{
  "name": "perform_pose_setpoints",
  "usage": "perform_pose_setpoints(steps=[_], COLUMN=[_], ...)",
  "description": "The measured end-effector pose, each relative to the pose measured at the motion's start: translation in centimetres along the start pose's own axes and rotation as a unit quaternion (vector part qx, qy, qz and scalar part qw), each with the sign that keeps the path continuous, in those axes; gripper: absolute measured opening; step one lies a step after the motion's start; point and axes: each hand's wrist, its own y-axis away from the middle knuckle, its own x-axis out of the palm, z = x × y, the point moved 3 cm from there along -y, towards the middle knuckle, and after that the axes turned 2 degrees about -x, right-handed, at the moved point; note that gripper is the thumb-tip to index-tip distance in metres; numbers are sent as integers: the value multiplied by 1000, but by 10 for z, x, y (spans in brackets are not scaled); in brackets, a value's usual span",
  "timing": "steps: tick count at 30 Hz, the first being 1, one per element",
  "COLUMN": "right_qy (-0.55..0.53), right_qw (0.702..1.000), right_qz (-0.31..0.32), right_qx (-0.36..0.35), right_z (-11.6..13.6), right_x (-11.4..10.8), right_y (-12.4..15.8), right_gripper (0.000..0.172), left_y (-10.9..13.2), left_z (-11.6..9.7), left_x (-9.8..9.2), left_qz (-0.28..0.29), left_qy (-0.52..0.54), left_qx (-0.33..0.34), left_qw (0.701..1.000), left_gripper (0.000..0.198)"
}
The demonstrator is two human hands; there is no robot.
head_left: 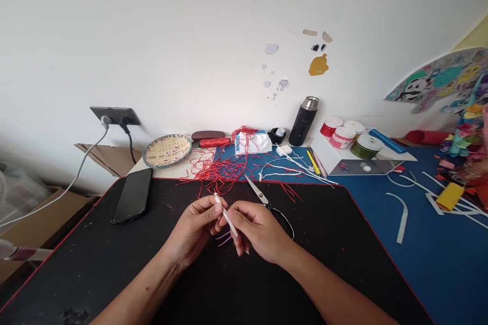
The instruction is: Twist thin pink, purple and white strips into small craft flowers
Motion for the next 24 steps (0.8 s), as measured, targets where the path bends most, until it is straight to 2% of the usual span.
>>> perform_pose_setpoints(steps=[5, 14, 24], right_qy=[8, -16, -89], right_qw=[1000, 1000, 996], right_qz=[-13, -7, -6], right_qx=[2, 6, 17], right_z=[1, -6, -10], right_x=[-2, -3, -2], right_y=[0, -3, -4], right_gripper=[54, 49, 41], left_y=[-2, -2, -1], left_z=[1, 4, 7], left_x=[-2, 0, 0], left_qz=[-11, 4, -5], left_qy=[-7, -39, -27], left_qx=[-2, 21, 35], left_qw=[1000, 999, 999], left_gripper=[32, 30, 30])
